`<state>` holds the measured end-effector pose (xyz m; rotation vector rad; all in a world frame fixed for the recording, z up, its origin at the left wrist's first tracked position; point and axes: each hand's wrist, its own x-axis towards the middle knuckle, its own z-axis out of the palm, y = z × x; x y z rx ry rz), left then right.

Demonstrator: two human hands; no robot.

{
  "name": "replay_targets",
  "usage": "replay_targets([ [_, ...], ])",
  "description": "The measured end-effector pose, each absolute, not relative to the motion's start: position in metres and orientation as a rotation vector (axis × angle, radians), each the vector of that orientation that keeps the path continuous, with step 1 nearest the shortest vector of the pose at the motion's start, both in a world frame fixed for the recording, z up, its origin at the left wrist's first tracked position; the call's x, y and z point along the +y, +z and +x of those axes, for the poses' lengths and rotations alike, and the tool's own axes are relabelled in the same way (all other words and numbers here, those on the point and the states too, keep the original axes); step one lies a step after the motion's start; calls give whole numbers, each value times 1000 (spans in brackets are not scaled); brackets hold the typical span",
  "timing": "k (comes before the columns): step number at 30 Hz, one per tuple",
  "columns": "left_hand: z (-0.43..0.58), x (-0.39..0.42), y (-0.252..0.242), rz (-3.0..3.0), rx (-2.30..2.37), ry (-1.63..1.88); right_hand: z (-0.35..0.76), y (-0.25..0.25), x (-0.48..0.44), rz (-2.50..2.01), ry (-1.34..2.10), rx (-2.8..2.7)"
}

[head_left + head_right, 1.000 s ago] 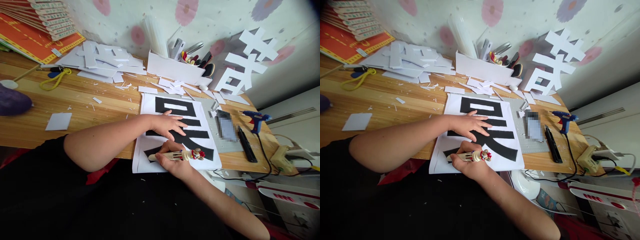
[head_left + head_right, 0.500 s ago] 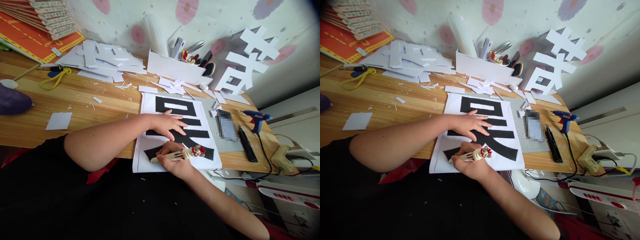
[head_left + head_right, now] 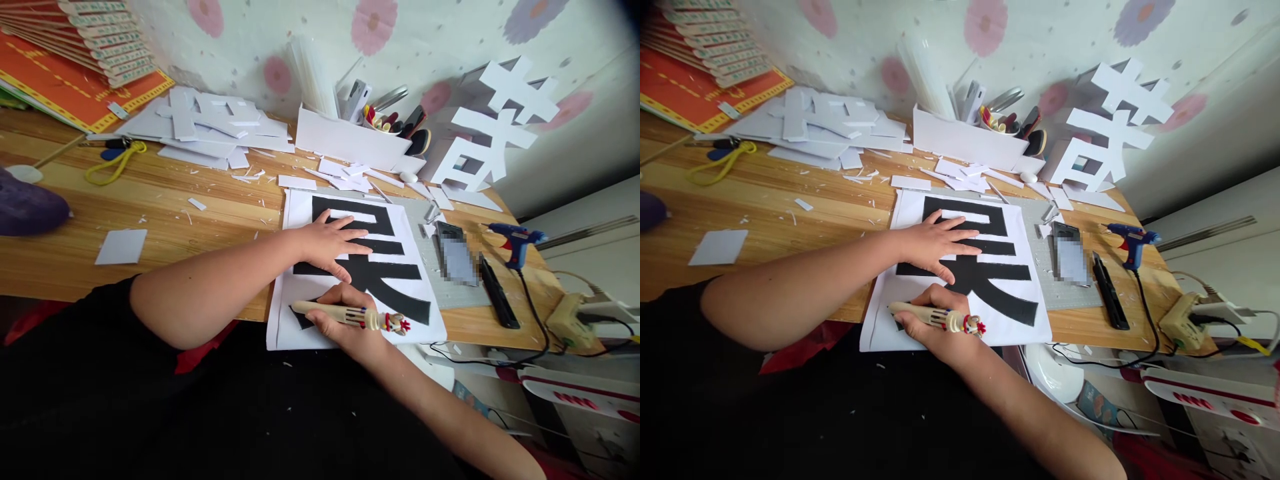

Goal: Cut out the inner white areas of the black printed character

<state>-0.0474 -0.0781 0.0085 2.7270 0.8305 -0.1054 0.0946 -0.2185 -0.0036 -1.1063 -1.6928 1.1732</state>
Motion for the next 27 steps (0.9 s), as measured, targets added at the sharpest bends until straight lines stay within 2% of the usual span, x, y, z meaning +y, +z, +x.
replay_targets([
  [6, -46, -81, 9, 2781, 902, -86, 95, -3, -218, -1092, 1100, -1830],
  [13, -49, -75, 8, 2689, 1190, -130, 93, -1, -222, -1110, 1060, -1868],
  [27, -49, -72, 5, 2673, 1185, -171, 104, 7, -228, -1272, 978, -1859],
])
